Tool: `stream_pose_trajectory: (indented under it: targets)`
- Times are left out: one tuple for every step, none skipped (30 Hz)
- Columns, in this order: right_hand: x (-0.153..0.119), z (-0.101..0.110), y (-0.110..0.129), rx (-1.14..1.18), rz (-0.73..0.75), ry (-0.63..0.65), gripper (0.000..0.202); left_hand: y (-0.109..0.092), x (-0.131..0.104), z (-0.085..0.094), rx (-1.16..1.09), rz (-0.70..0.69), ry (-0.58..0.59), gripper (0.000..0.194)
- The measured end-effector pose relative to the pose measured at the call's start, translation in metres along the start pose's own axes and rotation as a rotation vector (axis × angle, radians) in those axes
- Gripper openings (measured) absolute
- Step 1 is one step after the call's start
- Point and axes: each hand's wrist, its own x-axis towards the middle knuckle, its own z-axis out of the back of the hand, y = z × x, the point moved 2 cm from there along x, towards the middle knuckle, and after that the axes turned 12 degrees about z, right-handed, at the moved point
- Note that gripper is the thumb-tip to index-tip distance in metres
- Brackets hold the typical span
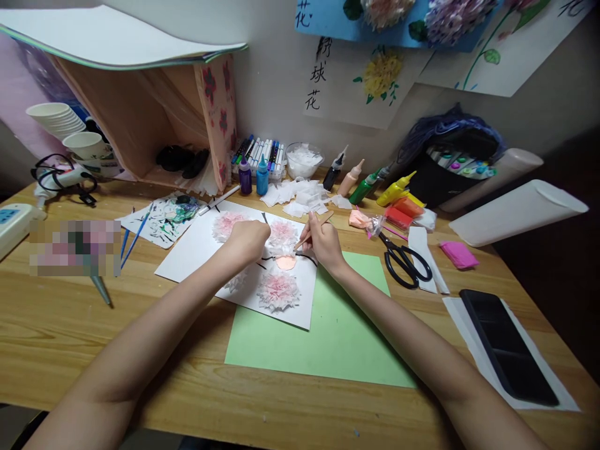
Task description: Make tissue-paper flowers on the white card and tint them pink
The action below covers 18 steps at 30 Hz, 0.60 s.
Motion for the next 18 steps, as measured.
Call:
stream_pose_trajectory:
  targets:
    - [0.001,0.004,0.000,0.025,-0.005,-0.024,0.062,0.000,-0.001,0.000,-0.007,-0.001,0.003,0.027]
    - [0.002,0.009,-0.001,0.047,0.006,-0.059,0.062,0.000,-0.001,0.001,-0.011,-0.004,0.000,0.027]
    - [0.003,0.016,-0.001,0.059,0.034,-0.106,0.061,0.001,-0.002,0.001,-0.012,-0.006,-0.002,0.027]
    - [0.004,0.023,-0.001,0.054,0.079,-0.153,0.059,0.001,-0.002,0.002,-0.011,-0.007,-0.006,0.027]
    - [0.006,0.030,0.000,0.036,0.145,-0.168,0.054,0.001,-0.003,0.002,-0.012,-0.010,-0.010,0.027]
    - [0.008,0.035,0.000,-0.003,0.235,-0.143,0.047,0.002,-0.003,0.002,-0.013,-0.010,-0.015,0.027]
    - [0.012,0.040,0.000,-0.057,0.324,-0.085,0.039,0.002,-0.003,0.002,-0.014,-0.012,-0.017,0.027]
    - [0.016,0.042,-0.002,-0.128,0.409,-0.023,0.032,0.003,-0.004,0.002,-0.016,-0.012,-0.021,0.027]
    - [0.020,0.044,-0.004,-0.217,0.483,0.042,0.027,0.003,-0.004,0.002,-0.018,-0.010,-0.024,0.027]
    - [0.026,0.043,-0.007,-0.320,0.539,0.108,0.024,0.003,-0.004,0.002,-0.020,-0.009,-0.027,0.027]
    - [0.031,0.042,-0.011,-0.425,0.580,0.163,0.022,0.003,-0.004,0.002,-0.022,-0.006,-0.030,0.027]
    - [0.037,0.039,-0.015,-0.519,0.607,0.217,0.021,0.003,-0.005,0.002,-0.024,-0.003,-0.032,0.027]
    - [0.042,0.036,-0.020,-0.595,0.627,0.267,0.019,0.003,-0.005,0.002,-0.025,-0.002,-0.034,0.027]
    - [0.047,0.033,-0.024,-0.650,0.644,0.304,0.018,0.003,-0.005,0.001,-0.026,0.000,-0.034,0.027]
    - [0.051,0.029,-0.027,-0.684,0.654,0.331,0.019,0.003,-0.005,0.001,-0.026,0.001,-0.033,0.027]
    - [0.055,0.026,-0.030,-0.702,0.661,0.346,0.020,0.003,-0.005,0.001,-0.026,0.000,-0.032,0.027]
    - [0.058,0.023,-0.032,-0.709,0.664,0.350,0.021,0.003,-0.005,0.001,-0.026,-0.002,-0.030,0.026]
    - [0.060,0.021,-0.033,-0.709,0.663,0.345,0.022,0.003,-0.005,0.001,-0.027,-0.005,-0.028,0.025]
